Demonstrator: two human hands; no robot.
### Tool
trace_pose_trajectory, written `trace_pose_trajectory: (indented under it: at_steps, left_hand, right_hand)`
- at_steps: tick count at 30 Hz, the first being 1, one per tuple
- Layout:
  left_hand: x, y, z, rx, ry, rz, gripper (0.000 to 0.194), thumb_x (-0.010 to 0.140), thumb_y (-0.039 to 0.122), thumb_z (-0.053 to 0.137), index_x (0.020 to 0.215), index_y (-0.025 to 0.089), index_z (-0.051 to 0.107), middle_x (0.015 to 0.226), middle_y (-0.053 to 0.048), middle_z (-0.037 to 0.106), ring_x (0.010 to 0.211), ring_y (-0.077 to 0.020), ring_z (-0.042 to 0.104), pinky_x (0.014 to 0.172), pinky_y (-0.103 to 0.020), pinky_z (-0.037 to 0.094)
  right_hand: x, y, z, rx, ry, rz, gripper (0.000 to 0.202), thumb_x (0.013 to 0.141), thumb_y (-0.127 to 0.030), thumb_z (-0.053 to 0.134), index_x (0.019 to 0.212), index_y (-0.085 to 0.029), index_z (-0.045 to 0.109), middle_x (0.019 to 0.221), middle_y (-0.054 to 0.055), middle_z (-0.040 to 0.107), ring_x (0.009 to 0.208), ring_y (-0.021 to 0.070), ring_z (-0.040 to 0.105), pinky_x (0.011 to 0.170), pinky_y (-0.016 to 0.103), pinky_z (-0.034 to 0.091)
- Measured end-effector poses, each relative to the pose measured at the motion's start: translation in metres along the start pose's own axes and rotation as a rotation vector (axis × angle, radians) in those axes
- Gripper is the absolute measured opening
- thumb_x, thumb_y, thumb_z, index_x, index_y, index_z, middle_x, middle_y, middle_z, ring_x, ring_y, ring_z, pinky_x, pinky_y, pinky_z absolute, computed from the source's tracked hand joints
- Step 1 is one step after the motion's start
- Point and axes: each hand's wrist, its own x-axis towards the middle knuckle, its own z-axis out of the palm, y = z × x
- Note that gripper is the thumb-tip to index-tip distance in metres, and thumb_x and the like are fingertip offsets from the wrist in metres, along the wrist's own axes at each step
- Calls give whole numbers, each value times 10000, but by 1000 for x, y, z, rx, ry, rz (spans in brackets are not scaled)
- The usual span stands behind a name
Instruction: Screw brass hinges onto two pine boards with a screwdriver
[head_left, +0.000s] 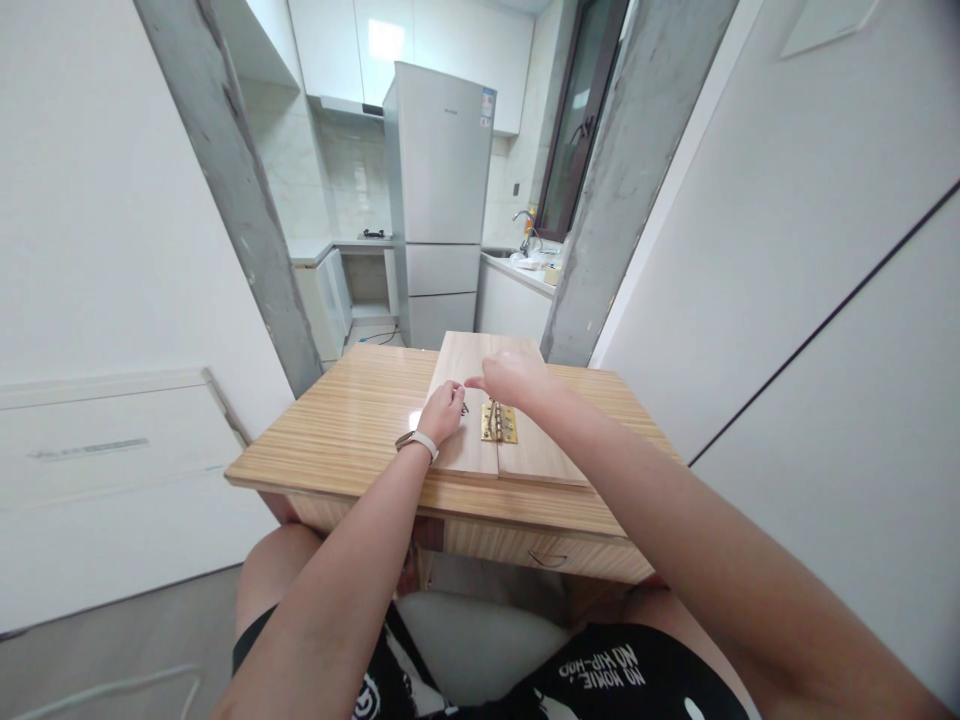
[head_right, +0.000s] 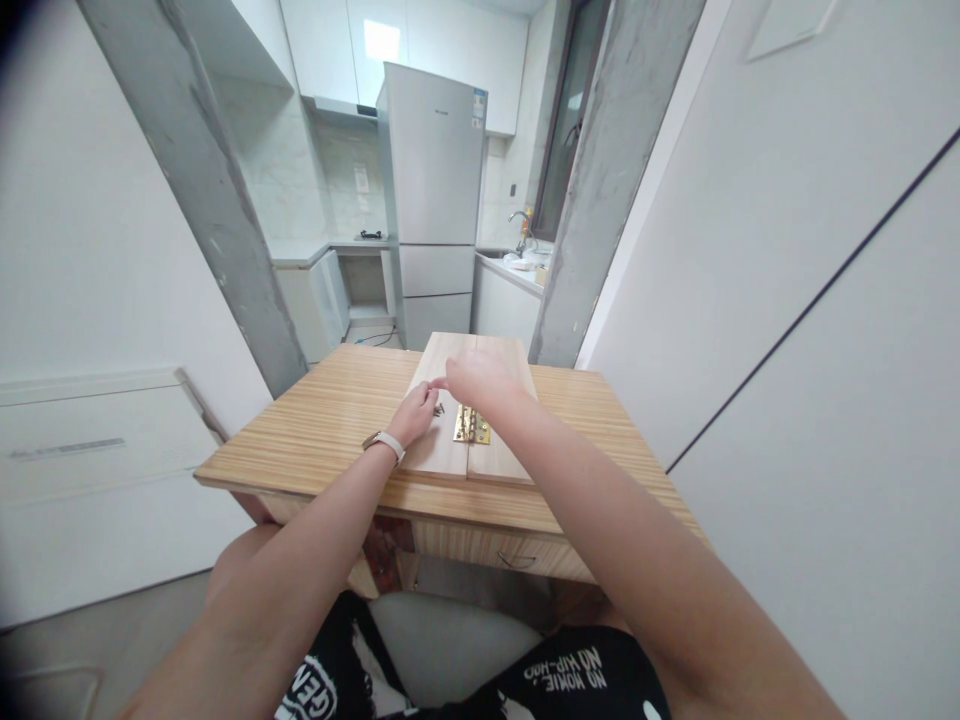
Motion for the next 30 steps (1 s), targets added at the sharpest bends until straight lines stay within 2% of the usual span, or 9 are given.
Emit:
trace_pose_trajectory:
  at_steps: [3, 8, 12, 20, 25, 28, 30]
  left_hand:
    - [0, 2, -1, 6, -6, -3, 273, 1088, 381, 413, 1005, 218, 616, 943, -57, 694, 905, -198, 641, 845, -324, 461]
    - [-1, 2, 0, 6, 4, 15, 266, 1088, 372, 404, 990, 222, 601, 943, -60, 689, 909, -202, 636, 825, -324, 454]
    - [-1, 0, 0, 8, 2, 12, 273, 1090, 377, 400, 993, 222, 602, 945, -63, 695, 900, -203, 640, 819, -328, 456]
    - [0, -2, 1, -15, -3, -1, 275, 1087, 390, 415, 999, 222, 615, 958, -62, 705, 911, -201, 651, 846, -329, 463]
    - [-1, -1, 1, -11, 2, 5, 283, 1091, 390, 408, 997, 221, 616, 968, -66, 704, 926, -202, 647, 840, -328, 462]
    - [0, 0, 1, -6, 5, 8, 282, 1092, 389, 405, 1023, 219, 620, 979, -70, 704, 939, -204, 648, 839, -327, 463]
    - [0, 0, 1, -1, 11, 18, 284, 1093, 386, 401, 1022, 218, 618, 981, -72, 702, 946, -205, 648, 844, -327, 464]
  right_hand:
    - [-2, -4, -3, -48, -5, 24, 522, 1043, -534, 520, 1180, -100, 775, 1160, 278, 748, 1147, 355, 721, 968, 390, 543]
    - [6, -4, 0, -56, -53, -10, 392, 1035, -356, 535, 1196, -91, 775, 1135, 266, 760, 1077, 345, 749, 889, 381, 574]
    - [9, -3, 2, -62, -80, -42, 351, 1010, -326, 561, 1173, -115, 789, 1122, 248, 769, 1058, 344, 753, 860, 378, 574]
    - [6, 2, -3, -61, -81, -114, 345, 968, -417, 653, 1145, -158, 798, 1079, 194, 788, 1038, 317, 751, 857, 351, 555]
    - [2, 1, -4, 2, -54, 24, 483, 949, -565, 682, 1174, -150, 780, 1124, 200, 780, 1081, 292, 738, 895, 308, 538]
    - [-4, -5, -4, -6, 8, 91, 611, 953, -671, 612, 1153, -118, 778, 1124, 249, 765, 1099, 321, 732, 914, 332, 534]
    - [-7, -8, -5, -27, 46, 121, 659, 995, -682, 515, 1143, -95, 777, 1132, 279, 753, 1117, 339, 726, 938, 362, 526]
